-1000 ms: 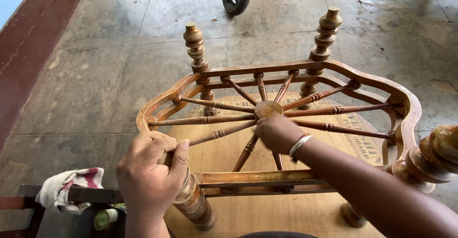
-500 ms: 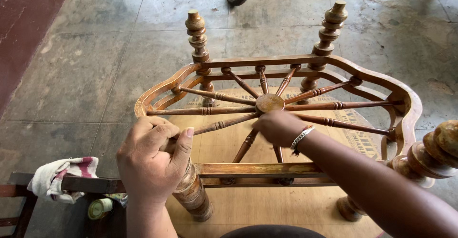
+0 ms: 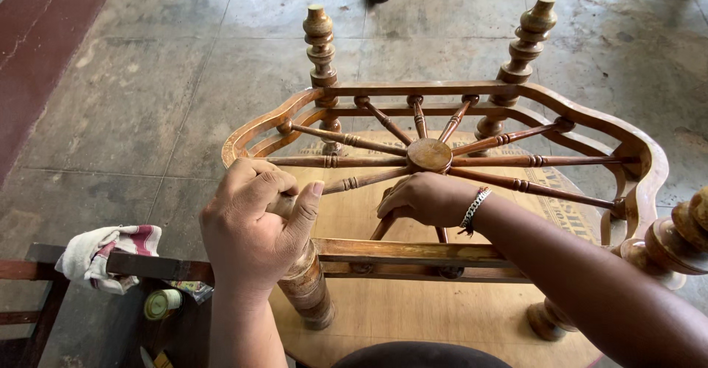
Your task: The person sands the wooden frame of a table by hand, rubbing a small sanding block over the legs, spokes, and outer edges of the piece.
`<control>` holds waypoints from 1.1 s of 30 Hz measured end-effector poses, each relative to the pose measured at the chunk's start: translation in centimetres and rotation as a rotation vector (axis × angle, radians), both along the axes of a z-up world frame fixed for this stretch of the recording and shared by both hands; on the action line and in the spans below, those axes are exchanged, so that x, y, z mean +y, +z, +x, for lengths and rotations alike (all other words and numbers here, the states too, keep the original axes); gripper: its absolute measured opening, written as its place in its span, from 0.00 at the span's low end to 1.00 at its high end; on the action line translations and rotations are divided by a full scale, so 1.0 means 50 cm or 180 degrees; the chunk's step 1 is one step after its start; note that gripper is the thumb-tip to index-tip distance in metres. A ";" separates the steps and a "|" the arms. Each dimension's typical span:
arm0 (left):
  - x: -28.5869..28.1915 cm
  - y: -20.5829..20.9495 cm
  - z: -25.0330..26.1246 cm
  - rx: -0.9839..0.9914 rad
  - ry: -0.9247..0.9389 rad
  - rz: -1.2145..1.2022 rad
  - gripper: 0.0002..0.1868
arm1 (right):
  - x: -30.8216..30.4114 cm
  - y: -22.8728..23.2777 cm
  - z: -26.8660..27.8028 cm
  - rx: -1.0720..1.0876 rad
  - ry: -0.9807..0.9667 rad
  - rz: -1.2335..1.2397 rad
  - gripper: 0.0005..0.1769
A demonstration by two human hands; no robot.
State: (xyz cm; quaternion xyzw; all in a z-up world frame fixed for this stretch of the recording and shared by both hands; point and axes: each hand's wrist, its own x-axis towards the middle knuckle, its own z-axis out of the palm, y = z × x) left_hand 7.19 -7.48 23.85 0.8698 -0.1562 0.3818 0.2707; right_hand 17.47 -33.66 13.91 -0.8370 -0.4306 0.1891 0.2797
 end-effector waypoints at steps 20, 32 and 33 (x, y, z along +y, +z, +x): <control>-0.004 0.012 -0.007 -0.0034 0.0017 0.0016 0.17 | 0.019 0.006 -0.020 0.0258 -0.0198 -0.0477 0.11; -0.003 0.013 -0.002 -0.0027 0.0020 0.0013 0.17 | 0.006 -0.011 -0.007 -0.0080 0.0634 0.0217 0.10; -0.002 0.011 -0.005 -0.0059 0.0001 0.0020 0.16 | 0.001 -0.005 0.012 -0.0296 0.0530 0.0178 0.10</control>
